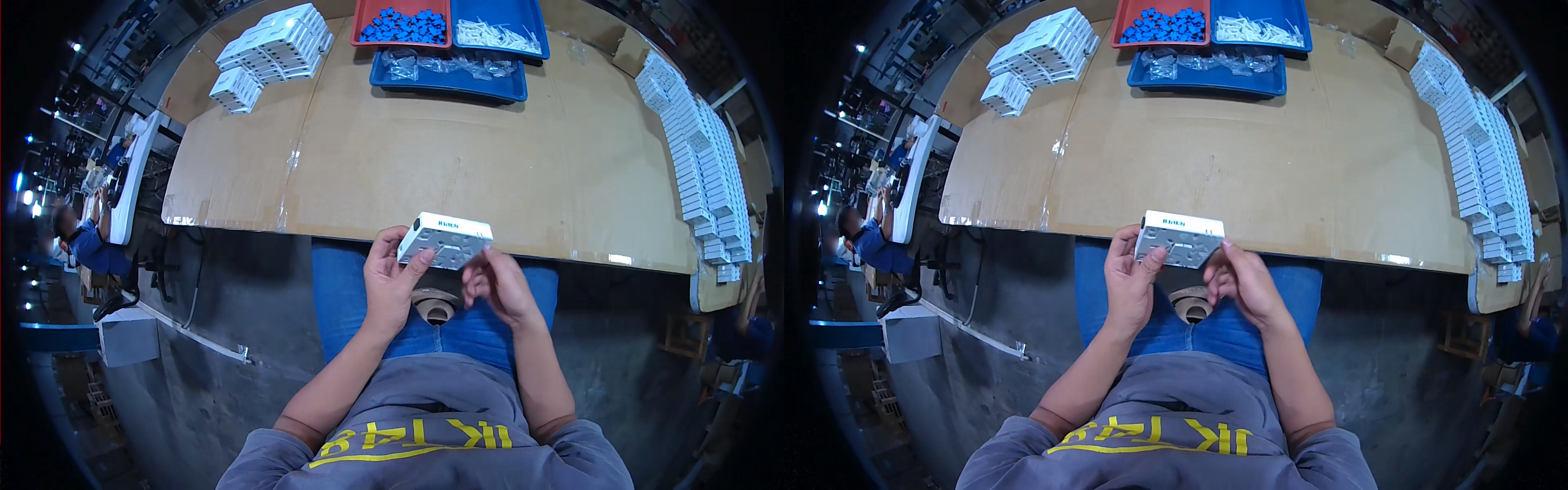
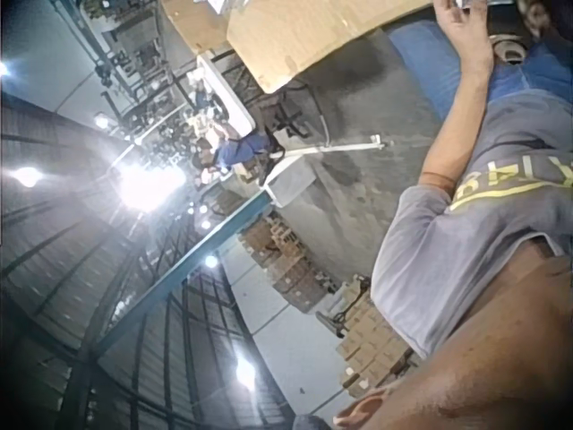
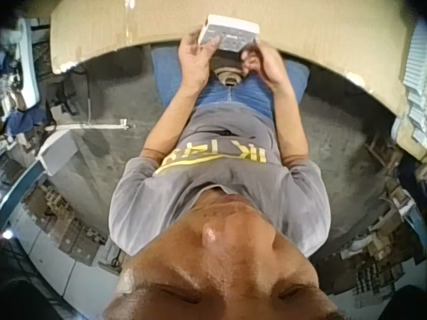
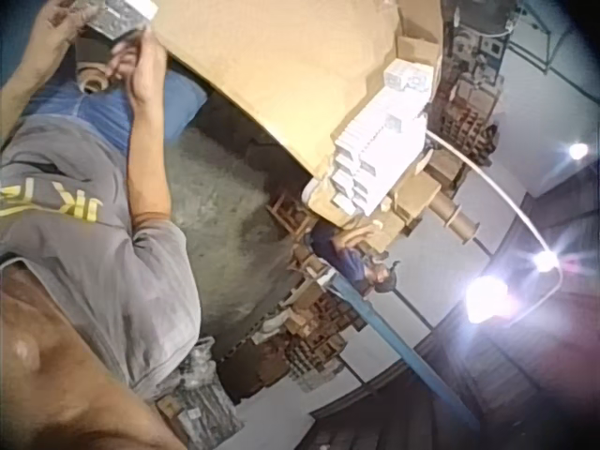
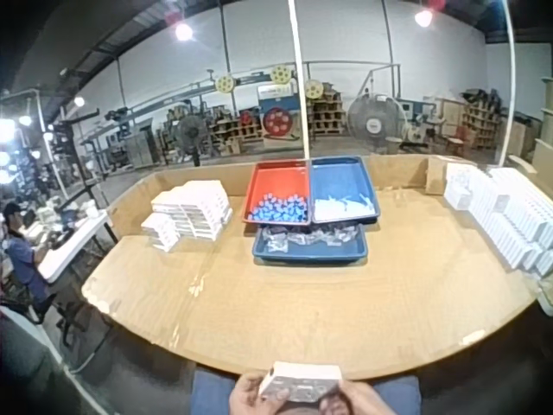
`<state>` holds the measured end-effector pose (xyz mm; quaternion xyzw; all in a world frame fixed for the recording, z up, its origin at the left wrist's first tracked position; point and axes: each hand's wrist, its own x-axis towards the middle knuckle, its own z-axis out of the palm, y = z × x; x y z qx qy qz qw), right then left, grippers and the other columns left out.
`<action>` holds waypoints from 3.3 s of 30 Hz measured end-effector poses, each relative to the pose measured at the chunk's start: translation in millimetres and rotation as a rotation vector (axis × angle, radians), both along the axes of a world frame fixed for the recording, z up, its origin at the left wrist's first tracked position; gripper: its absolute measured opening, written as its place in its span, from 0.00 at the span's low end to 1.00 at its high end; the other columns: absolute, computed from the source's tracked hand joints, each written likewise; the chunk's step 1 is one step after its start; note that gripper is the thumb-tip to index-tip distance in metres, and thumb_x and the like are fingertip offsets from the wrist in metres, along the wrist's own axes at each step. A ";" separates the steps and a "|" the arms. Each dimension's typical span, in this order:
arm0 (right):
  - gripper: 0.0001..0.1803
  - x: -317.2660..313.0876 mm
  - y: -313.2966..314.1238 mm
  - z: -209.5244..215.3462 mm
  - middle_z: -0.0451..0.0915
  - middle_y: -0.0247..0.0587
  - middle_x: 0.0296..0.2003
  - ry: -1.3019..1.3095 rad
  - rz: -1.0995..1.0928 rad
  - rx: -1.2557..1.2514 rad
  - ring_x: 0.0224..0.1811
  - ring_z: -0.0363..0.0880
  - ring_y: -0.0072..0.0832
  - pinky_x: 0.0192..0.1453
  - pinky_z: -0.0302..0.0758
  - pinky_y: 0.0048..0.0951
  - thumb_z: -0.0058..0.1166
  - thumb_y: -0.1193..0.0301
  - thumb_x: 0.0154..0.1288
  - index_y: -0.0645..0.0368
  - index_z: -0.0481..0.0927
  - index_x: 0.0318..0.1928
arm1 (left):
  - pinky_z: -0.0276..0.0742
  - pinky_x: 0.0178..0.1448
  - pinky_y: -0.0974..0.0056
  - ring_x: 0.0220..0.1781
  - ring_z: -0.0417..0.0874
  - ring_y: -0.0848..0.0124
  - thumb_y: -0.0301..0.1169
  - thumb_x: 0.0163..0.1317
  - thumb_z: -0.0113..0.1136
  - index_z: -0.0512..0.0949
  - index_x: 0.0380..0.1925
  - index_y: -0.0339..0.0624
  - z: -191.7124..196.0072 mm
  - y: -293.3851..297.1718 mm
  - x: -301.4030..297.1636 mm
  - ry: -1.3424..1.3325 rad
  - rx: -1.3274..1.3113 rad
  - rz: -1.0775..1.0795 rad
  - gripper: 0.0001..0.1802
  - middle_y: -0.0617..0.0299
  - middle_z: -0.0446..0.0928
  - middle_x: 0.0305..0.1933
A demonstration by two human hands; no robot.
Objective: Assembling small plastic parts into a white housing.
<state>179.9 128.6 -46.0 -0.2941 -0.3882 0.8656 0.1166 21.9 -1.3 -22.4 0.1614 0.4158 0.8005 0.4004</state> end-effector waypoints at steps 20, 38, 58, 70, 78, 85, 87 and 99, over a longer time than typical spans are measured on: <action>0.55 11.5 -12.2 46.8 0.67 0.61 0.72 -0.059 -0.114 1.292 0.75 0.68 0.54 0.76 0.70 0.49 0.74 0.68 0.55 0.58 0.57 0.80 | 0.81 0.59 0.61 0.57 0.81 0.66 0.54 0.67 0.69 0.61 0.71 0.36 -2.2 -7.4 18.7 0.577 -0.111 -0.126 0.45 0.52 0.74 0.62; 0.49 209.0 81.1 -18.8 0.72 0.42 0.65 0.127 -0.830 0.456 0.69 0.73 0.33 0.75 0.72 0.36 0.69 0.79 0.58 0.62 0.59 0.79 | 0.78 0.63 0.63 0.52 0.83 0.69 0.31 0.70 0.65 0.69 0.71 0.34 2.7 55.8 68.3 0.648 -0.227 -0.710 0.32 0.53 0.78 0.60; 0.25 530.1 310.9 -21.1 0.84 0.38 0.52 -0.260 -2.061 0.517 0.54 0.85 0.32 0.47 0.85 0.37 0.50 0.53 0.78 0.57 0.78 0.62 | 0.73 0.67 0.56 0.56 0.80 0.61 0.30 0.68 0.63 0.78 0.55 0.33 -32.3 168.4 84.7 1.190 -0.176 -0.381 0.18 0.52 0.81 0.51; 0.23 717.0 437.2 -43.9 0.90 0.53 0.39 -1.175 -2.048 0.715 0.44 0.91 0.41 0.48 0.83 0.40 0.67 0.60 0.66 0.71 0.89 0.47 | 0.66 0.69 0.48 0.61 0.74 0.51 0.33 0.60 0.66 0.78 0.54 0.39 -55.9 195.1 114.4 1.568 -0.257 -0.210 0.22 0.50 0.79 0.55; 0.20 643.9 478.7 -40.7 0.91 0.49 0.41 -1.394 -1.903 0.845 0.45 0.90 0.45 0.53 0.80 0.44 0.65 0.55 0.70 0.55 0.90 0.52 | 0.66 0.67 0.48 0.59 0.76 0.52 0.40 0.58 0.68 0.79 0.52 0.40 -50.0 195.6 114.9 1.732 -0.343 -0.184 0.24 0.52 0.79 0.53; 0.23 697.1 501.1 -55.6 0.86 0.59 0.52 -1.444 -1.554 0.981 0.57 0.84 0.56 0.63 0.76 0.49 0.50 0.57 0.73 0.55 0.84 0.59 | 0.67 0.65 0.49 0.58 0.76 0.54 0.42 0.59 0.69 0.81 0.49 0.41 -53.8 198.1 118.8 1.739 -0.346 -0.190 0.23 0.54 0.80 0.52; 0.23 698.0 506.3 -65.9 0.87 0.58 0.51 -1.340 -1.582 1.083 0.56 0.85 0.53 0.62 0.77 0.47 0.53 0.61 0.70 0.54 0.83 0.61 | 0.67 0.65 0.49 0.58 0.77 0.54 0.42 0.59 0.69 0.81 0.49 0.41 -51.8 198.6 117.8 1.748 -0.357 -0.181 0.22 0.54 0.80 0.52; 0.22 744.2 521.4 -97.6 0.86 0.51 0.58 -1.206 -1.562 1.070 0.62 0.84 0.40 0.69 0.76 0.38 0.59 0.72 0.73 0.68 0.78 0.63 | 0.68 0.64 0.50 0.57 0.78 0.55 0.43 0.57 0.70 0.81 0.48 0.43 -54.1 197.0 119.2 1.789 -0.355 -0.184 0.22 0.56 0.80 0.51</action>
